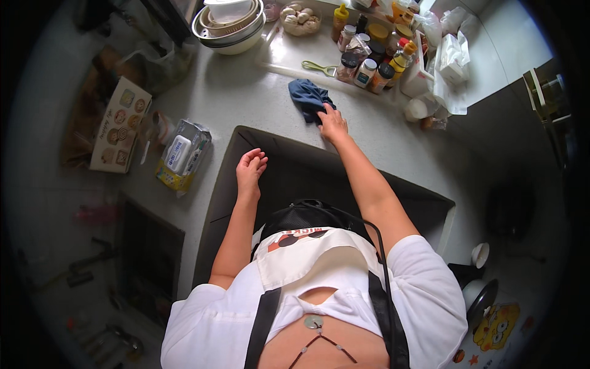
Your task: The person wipes a small food container with a cloth, cleans a jar of seasoning, and wipes down the kitchen countertop and sink area.
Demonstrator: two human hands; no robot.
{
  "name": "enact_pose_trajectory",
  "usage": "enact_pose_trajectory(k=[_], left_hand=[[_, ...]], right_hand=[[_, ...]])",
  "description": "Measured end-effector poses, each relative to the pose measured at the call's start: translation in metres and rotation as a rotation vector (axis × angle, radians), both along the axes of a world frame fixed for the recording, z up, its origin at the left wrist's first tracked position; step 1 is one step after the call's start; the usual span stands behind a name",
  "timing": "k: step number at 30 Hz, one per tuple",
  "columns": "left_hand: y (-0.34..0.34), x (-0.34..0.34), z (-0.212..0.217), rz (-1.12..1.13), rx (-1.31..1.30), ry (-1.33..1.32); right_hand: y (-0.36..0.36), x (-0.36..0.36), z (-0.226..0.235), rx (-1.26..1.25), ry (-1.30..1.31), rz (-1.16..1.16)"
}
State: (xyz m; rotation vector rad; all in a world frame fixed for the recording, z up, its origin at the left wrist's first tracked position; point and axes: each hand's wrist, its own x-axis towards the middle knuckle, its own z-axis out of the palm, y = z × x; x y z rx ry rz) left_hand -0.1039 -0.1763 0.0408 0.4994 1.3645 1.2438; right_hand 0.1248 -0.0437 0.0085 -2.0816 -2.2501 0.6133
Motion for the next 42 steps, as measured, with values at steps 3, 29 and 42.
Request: enact_pose_trajectory(k=[3, 29, 42], left_hand=[[0.008, 0.021, -0.003, -0.077, -0.010, -0.028], [-0.035, 0.409, 0.004, -1.082, -0.007, -0.121], [-0.098, 0.516, -0.013, -1.152, -0.058, -0.137]], right_hand=[[-0.010, 0.018, 0.012, 0.010, 0.099, -0.153], [-0.386, 0.367, 0.089, 0.788, 1.151, -1.033], [-0.501, 0.498, 0.025, 0.328, 0.000, -1.152]])
